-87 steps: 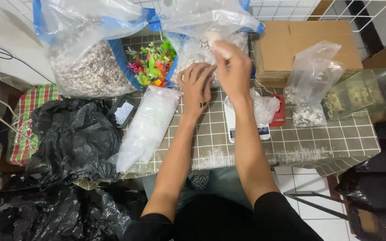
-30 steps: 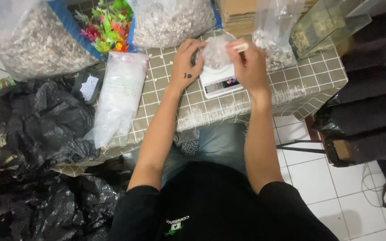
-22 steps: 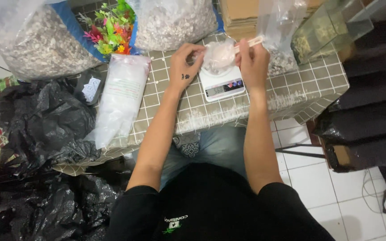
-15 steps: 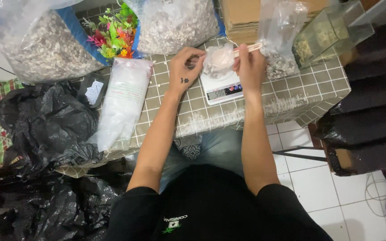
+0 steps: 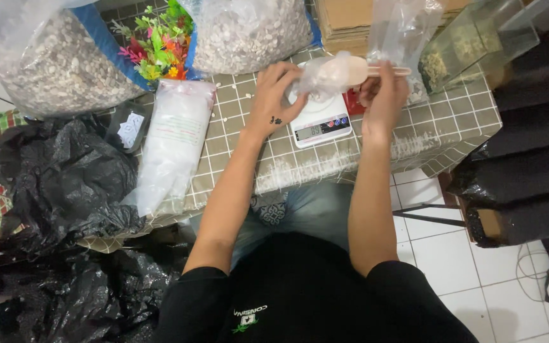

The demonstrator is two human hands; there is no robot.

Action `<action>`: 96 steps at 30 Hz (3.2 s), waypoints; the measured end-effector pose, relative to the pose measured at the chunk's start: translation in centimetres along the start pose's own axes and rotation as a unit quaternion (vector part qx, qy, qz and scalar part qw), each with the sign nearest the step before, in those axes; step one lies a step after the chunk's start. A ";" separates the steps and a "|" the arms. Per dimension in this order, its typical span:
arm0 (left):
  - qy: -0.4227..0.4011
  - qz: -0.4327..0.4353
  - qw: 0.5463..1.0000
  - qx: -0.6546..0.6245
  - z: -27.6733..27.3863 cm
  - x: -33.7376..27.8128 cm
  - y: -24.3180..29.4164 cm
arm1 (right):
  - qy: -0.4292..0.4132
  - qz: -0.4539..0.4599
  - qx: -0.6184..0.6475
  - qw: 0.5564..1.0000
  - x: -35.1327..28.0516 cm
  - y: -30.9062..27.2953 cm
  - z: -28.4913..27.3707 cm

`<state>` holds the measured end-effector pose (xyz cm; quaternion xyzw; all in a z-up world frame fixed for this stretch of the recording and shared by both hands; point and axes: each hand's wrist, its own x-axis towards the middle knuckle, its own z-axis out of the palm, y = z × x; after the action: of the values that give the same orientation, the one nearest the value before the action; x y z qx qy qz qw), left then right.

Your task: Packaging and weighing aquarium gravel into small plastic bags using a scoop and a digital scale

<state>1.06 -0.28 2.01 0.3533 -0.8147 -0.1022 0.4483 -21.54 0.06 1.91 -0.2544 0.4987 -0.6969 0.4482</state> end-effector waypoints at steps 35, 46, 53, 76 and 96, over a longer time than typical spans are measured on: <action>0.246 -0.091 0.962 -0.080 -1.4 0.7 1.3 | 0.098 -0.113 0.109 0.983 -0.2 -4.1 -2.5; 0.302 -0.105 0.945 -0.066 -2.4 0.9 1.2 | 0.033 -0.158 -0.023 0.987 0.7 -3.8 13.1; 0.307 -0.123 0.943 -0.043 -2.6 0.8 0.7 | -0.191 -0.340 -0.254 0.885 -0.1 -2.4 16.1; 0.113 -0.067 0.989 -0.072 -0.9 0.5 0.7 | -0.042 -0.140 -0.239 0.960 -1.9 -5.6 0.3; 0.016 -0.148 0.989 -0.002 1.6 -1.5 -2.5 | -0.179 -0.344 -0.276 0.880 -2.8 -1.2 0.7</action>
<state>1.47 -1.33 -1.13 0.4709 -0.7460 -0.1637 0.4416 -20.14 2.32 3.51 -0.6434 0.4631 -0.5843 0.1738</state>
